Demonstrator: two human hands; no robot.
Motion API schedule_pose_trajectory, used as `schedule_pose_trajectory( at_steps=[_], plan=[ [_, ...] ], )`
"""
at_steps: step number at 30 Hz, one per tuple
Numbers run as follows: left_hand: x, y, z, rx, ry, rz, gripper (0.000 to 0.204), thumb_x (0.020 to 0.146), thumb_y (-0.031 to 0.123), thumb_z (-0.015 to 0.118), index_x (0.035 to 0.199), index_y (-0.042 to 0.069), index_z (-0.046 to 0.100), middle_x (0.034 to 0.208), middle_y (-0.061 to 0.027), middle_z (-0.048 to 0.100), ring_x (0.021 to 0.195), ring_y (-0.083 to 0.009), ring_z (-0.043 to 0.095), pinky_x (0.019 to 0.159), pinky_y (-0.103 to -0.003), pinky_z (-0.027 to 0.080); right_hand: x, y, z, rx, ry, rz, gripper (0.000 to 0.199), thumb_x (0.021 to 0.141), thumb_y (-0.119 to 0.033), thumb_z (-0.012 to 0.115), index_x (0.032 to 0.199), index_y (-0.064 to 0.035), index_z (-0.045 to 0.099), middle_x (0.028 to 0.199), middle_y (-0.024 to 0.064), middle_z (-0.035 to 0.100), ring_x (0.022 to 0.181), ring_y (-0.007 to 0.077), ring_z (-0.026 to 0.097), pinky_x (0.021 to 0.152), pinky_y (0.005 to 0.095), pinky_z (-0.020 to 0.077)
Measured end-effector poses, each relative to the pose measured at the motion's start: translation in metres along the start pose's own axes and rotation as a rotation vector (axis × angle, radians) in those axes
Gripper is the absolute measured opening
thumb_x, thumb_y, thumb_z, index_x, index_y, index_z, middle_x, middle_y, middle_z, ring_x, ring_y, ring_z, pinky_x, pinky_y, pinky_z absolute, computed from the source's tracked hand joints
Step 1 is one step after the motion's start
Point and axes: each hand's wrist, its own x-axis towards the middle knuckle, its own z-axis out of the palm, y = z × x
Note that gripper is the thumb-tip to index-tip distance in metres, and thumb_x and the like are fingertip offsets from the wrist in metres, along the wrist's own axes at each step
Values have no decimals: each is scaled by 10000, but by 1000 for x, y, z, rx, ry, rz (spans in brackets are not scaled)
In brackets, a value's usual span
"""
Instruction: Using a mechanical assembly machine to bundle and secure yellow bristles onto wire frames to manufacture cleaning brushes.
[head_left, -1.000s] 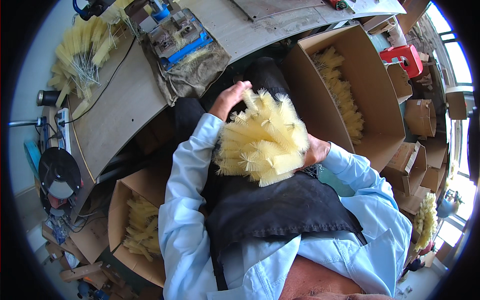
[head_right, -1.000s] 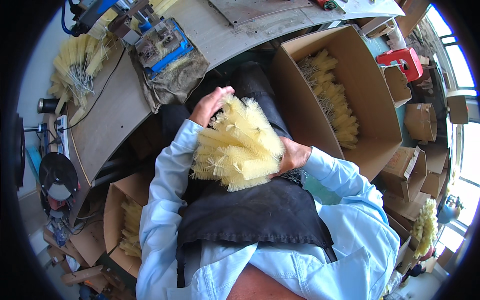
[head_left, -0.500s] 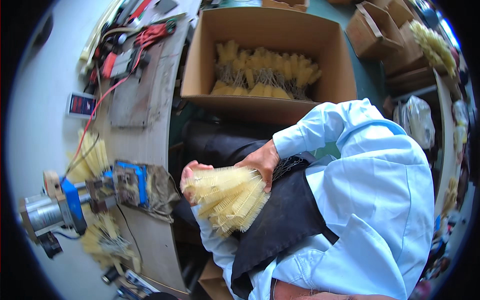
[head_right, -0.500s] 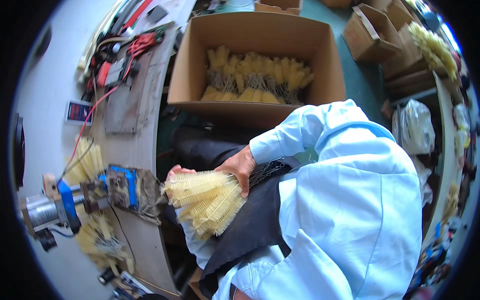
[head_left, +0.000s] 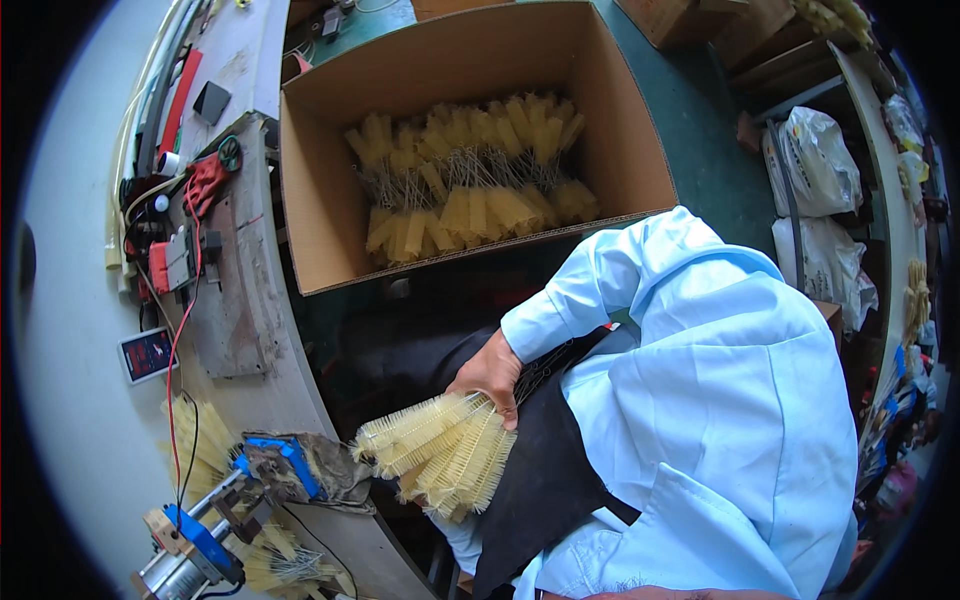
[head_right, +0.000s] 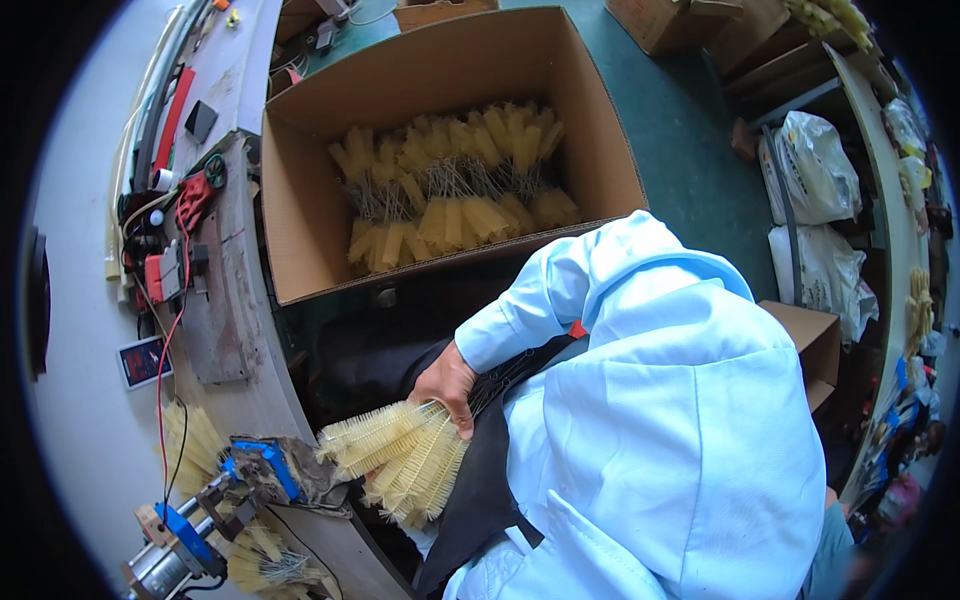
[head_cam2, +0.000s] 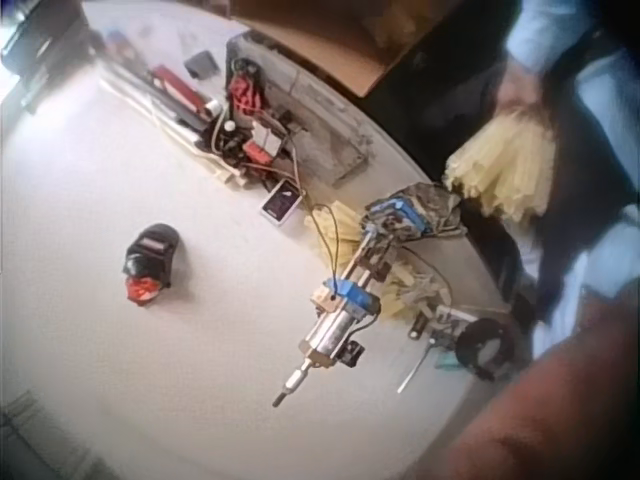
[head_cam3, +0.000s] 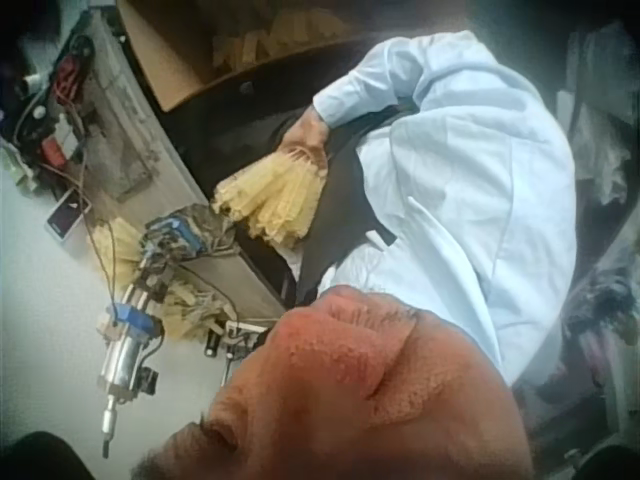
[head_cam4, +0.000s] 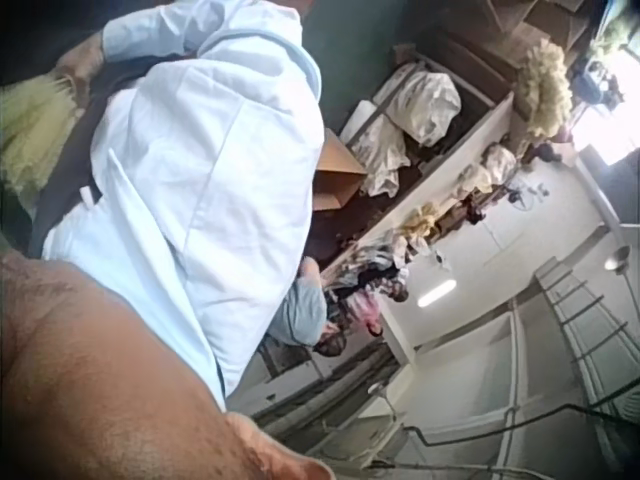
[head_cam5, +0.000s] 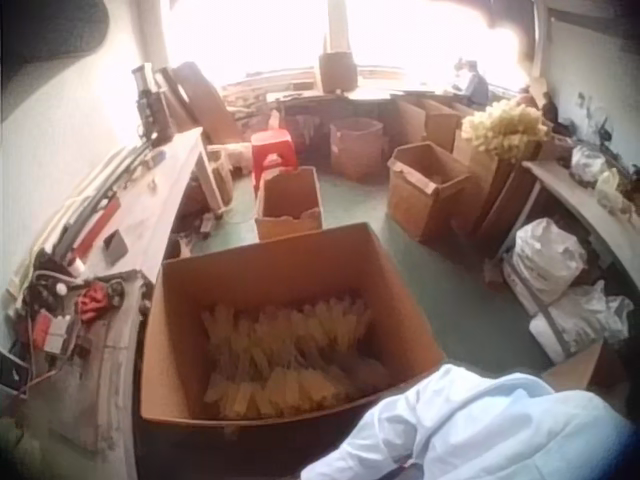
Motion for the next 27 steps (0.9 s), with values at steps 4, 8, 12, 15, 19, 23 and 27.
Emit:
schedule_pose_trajectory(
  at_steps=[4, 8, 12, 15, 19, 23, 27],
  plan=[
    [11, -9, 35, 89, 78, 10, 708, 997, 542, 440, 1506, 68, 308, 1422, -203, 468, 1312, -326, 475, 1100, -496, 386, -12, -4, -5, -17, 31, -29, 849, 606, -33, 914, 1328, 18, 470, 1199, 129, 647, 1131, 221, 599, 983, 341, 479],
    [89, 42, -30, 189, 156, 48, 730, 996, 554, 430, 1525, 73, 282, 1475, -203, 428, 1353, -327, 442, 1129, -496, 358, -13, -5, -8, -17, 12, -43, 918, 596, -66, 928, 1351, 44, 417, 1195, 142, 621, 1133, 222, 586, 982, 346, 482],
    [114, 55, -44, 377, 88, -200, 785, 995, 598, 368, 1555, 71, 206, 1559, -177, 305, 1420, -316, 341, 1184, -486, 243, -11, 6, -9, -8, 26, -61, 924, 591, -75, 932, 1350, 40, 418, 1190, 139, 623, 1134, 223, 585, 981, 346, 481],
    [121, 59, -54, 429, 56, -323, 805, 997, 614, 338, 1566, 67, 174, 1594, -162, 251, 1448, -312, 297, 1207, -483, 194, -19, 3, -9, -80, 119, -90, 819, 601, -56, 918, 1302, 15, 500, 1155, 122, 668, 1100, 205, 615, 954, 335, 487],
    [111, 55, -58, 288, 98, -309, 788, 1005, 598, 336, 1561, 60, 184, 1592, -154, 259, 1443, -316, 304, 1201, -488, 211, -26, 4, -11, -11, 101, -50, 844, 605, -59, 921, 1324, 15, 487, 1187, 122, 656, 1110, 204, 604, 958, 335, 485],
    [91, 51, -63, 144, 164, -266, 772, 1013, 582, 335, 1556, 53, 194, 1590, -147, 266, 1438, -319, 311, 1194, -493, 229, -22, -2, -6, -42, 133, 34, 857, 612, -40, 919, 1348, 6, 481, 1227, 121, 646, 1124, 187, 595, 960, 333, 492],
    [59, 51, -67, 13, 247, -210, 755, 1021, 567, 334, 1551, 46, 204, 1587, -140, 274, 1433, -323, 318, 1188, -498, 246, -16, 1, 4, -51, 150, -7, 816, 630, -24, 909, 1336, 1, 503, 1216, 112, 655, 1108, 171, 602, 951, 328, 499]
  ],
)
